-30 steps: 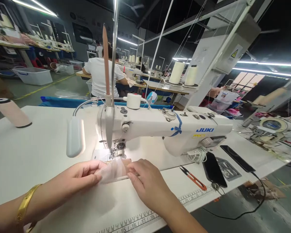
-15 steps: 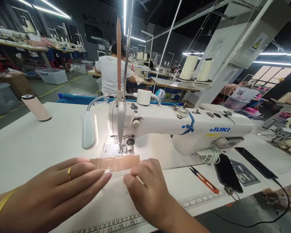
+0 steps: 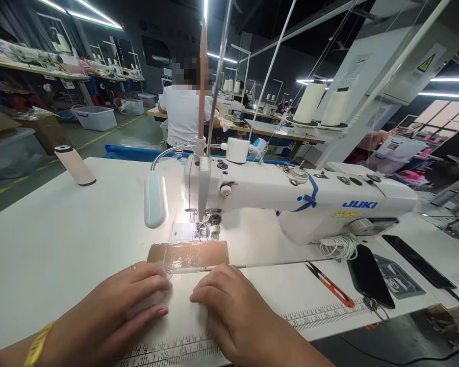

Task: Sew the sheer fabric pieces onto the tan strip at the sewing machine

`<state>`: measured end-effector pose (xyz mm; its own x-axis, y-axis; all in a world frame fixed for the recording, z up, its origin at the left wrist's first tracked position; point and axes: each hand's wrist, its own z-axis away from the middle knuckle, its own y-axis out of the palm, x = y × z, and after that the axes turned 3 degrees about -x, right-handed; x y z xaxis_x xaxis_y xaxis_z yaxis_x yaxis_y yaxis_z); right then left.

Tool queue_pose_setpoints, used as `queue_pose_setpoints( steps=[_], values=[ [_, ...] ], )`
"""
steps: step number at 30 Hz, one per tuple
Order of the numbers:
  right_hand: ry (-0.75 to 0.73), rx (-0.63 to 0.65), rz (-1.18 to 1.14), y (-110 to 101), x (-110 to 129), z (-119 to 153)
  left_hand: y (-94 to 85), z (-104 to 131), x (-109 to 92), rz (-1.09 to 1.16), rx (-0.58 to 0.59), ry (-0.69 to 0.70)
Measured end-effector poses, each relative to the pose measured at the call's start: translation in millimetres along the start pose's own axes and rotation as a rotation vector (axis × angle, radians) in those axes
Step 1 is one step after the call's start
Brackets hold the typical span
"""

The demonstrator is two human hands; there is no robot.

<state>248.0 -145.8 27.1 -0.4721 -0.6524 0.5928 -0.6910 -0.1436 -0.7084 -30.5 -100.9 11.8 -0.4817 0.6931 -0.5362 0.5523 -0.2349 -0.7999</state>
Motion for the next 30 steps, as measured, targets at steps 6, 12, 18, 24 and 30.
queue_pose_setpoints(
  steps=[6,12,18,24,30],
  values=[
    [0.051,-0.025,0.069,17.1,-11.6,-3.5,10.5,-17.9,10.9,0.012,-0.050,-0.111],
    [-0.032,-0.070,0.090,29.0,-24.1,1.5,-7.8,-32.3,8.5,0.229,-0.040,-0.304],
    [0.216,-0.009,-0.206,10.3,-16.7,-2.1,-22.1,-40.0,-23.8,0.321,0.162,-0.182],
    [0.448,0.153,-0.660,-5.1,-6.4,-40.6,-43.9,-57.2,-32.6,0.522,0.383,-0.158],
    [0.502,0.090,-0.545,26.1,-27.3,-60.3,-56.3,-98.3,46.3,0.152,0.229,-0.323]
  ],
)
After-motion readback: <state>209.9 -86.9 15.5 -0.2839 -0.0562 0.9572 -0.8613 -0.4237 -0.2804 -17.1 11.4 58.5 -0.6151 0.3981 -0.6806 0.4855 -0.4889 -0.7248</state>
